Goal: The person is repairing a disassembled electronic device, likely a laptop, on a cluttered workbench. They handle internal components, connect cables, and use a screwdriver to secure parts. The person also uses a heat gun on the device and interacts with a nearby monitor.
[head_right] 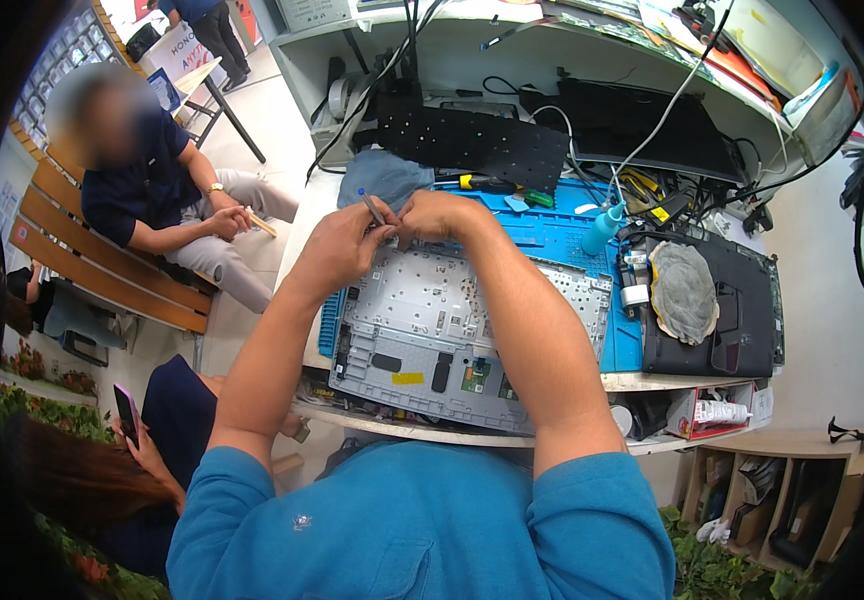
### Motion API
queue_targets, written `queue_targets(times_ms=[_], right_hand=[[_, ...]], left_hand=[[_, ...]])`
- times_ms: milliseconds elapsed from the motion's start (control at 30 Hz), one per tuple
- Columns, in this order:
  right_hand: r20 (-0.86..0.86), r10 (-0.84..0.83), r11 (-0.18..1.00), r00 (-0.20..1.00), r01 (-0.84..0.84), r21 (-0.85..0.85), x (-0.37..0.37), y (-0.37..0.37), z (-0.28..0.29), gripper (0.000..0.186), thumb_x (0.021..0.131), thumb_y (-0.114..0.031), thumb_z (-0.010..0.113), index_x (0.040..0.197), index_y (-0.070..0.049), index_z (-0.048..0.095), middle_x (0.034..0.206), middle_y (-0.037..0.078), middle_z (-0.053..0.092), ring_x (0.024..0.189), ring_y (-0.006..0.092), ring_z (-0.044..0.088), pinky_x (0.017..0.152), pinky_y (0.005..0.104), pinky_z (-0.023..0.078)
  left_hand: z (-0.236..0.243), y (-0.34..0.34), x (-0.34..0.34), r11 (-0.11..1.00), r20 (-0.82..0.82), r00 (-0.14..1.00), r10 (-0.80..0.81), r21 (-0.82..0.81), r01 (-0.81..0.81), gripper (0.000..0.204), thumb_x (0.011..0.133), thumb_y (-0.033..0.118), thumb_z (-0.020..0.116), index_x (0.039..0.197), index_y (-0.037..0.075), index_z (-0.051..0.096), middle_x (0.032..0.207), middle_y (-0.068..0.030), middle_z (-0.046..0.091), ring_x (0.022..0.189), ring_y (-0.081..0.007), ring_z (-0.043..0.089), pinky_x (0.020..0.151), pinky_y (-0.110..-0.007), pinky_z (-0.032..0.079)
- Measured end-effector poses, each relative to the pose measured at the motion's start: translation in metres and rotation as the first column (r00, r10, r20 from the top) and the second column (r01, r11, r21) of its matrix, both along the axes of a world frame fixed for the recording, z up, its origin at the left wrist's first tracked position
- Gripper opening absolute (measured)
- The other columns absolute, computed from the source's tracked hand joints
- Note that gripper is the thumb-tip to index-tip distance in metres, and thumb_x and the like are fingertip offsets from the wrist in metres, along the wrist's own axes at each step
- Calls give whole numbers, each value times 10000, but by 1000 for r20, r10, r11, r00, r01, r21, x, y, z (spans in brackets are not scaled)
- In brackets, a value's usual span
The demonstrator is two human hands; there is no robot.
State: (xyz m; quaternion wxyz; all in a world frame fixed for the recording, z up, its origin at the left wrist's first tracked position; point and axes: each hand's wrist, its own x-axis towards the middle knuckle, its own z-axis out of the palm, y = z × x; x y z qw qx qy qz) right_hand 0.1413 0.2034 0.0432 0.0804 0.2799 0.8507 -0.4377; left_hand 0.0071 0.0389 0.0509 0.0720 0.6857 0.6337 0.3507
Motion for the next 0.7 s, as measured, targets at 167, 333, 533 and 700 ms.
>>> queue_targets(times_ms=[167,333,533,700], right_hand=[[-9,-3,997,1000,2,-78,3,2,0,289,685,-227,825,942,-95,844,890,94,771,834,233,678,804,383,526],[-10,-12,995,1000,11,-100,2,5,-4,233,693,-215,816,885,-83,824,819,66,737,777,211,640,754,373,501],[-31,-23,992,999,19,-126,3,6,-10,233,686,-210,821,878,-79,817,814,63,730,770,208,632,751,370,497],[-6,-44,992,999,43,-120,4,1,1,236,680,-201,827,880,-77,815,824,62,734,772,206,632,754,365,498]], left_hand=[[-16,-3,-8,997,179,982,57,39,-65,163,1002,129,705,1096,-2,682,969,-120,745,880,-267,723,832,-352,551],[-39,2,-21,997,544,837,57,-67,-24,180,1055,164,671,1108,-6,646,980,-74,737,922,-140,685,859,-294,540],[-40,0,-28,997,639,769,-9,-49,53,184,1066,174,664,1121,1,632,982,-69,736,928,-124,679,871,-277,536],[-34,-8,-20,1000,454,891,-8,7,6,181,1045,169,695,1090,-5,670,988,-81,738,927,-149,688,873,-292,541]])
